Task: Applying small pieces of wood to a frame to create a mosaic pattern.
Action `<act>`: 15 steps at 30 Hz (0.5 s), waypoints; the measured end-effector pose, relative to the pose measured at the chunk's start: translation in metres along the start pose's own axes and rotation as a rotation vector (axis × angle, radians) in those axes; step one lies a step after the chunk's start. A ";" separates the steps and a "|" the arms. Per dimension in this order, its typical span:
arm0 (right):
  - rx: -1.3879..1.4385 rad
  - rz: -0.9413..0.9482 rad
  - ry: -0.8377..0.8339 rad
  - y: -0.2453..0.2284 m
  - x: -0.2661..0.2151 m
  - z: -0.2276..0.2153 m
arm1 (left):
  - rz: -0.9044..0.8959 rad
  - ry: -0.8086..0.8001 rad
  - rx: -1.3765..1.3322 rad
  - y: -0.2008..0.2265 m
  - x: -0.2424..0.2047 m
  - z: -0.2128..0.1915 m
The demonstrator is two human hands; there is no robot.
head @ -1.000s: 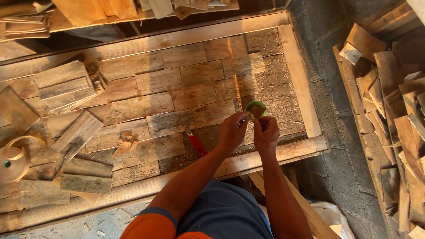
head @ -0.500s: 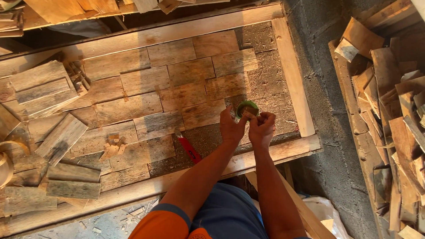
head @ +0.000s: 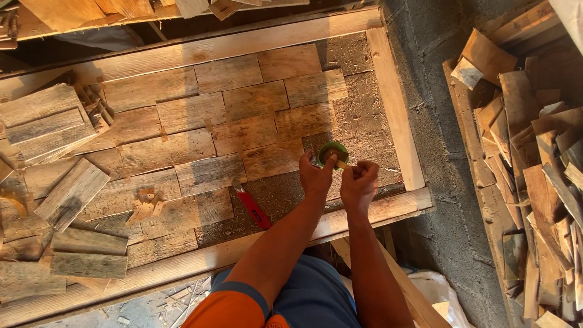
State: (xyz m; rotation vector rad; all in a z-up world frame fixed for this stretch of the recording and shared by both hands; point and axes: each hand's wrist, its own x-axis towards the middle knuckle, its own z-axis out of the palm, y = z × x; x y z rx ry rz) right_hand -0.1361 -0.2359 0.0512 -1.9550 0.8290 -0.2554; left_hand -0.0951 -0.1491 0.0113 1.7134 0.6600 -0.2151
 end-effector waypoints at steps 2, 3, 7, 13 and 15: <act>0.031 -0.015 0.006 0.004 0.002 -0.006 | 0.008 -0.004 0.001 0.000 -0.001 -0.001; 0.061 -0.026 0.012 0.007 0.003 -0.009 | 0.014 -0.009 0.006 0.000 -0.002 -0.002; 0.097 -0.083 -0.042 -0.009 0.005 -0.021 | 0.044 0.023 0.012 0.019 -0.013 -0.024; 0.169 -0.186 -0.197 -0.006 0.013 -0.016 | 0.400 -0.114 0.021 0.039 -0.013 -0.039; 0.114 -0.174 -0.213 -0.015 0.011 -0.016 | 0.480 -0.142 0.032 0.033 -0.011 -0.035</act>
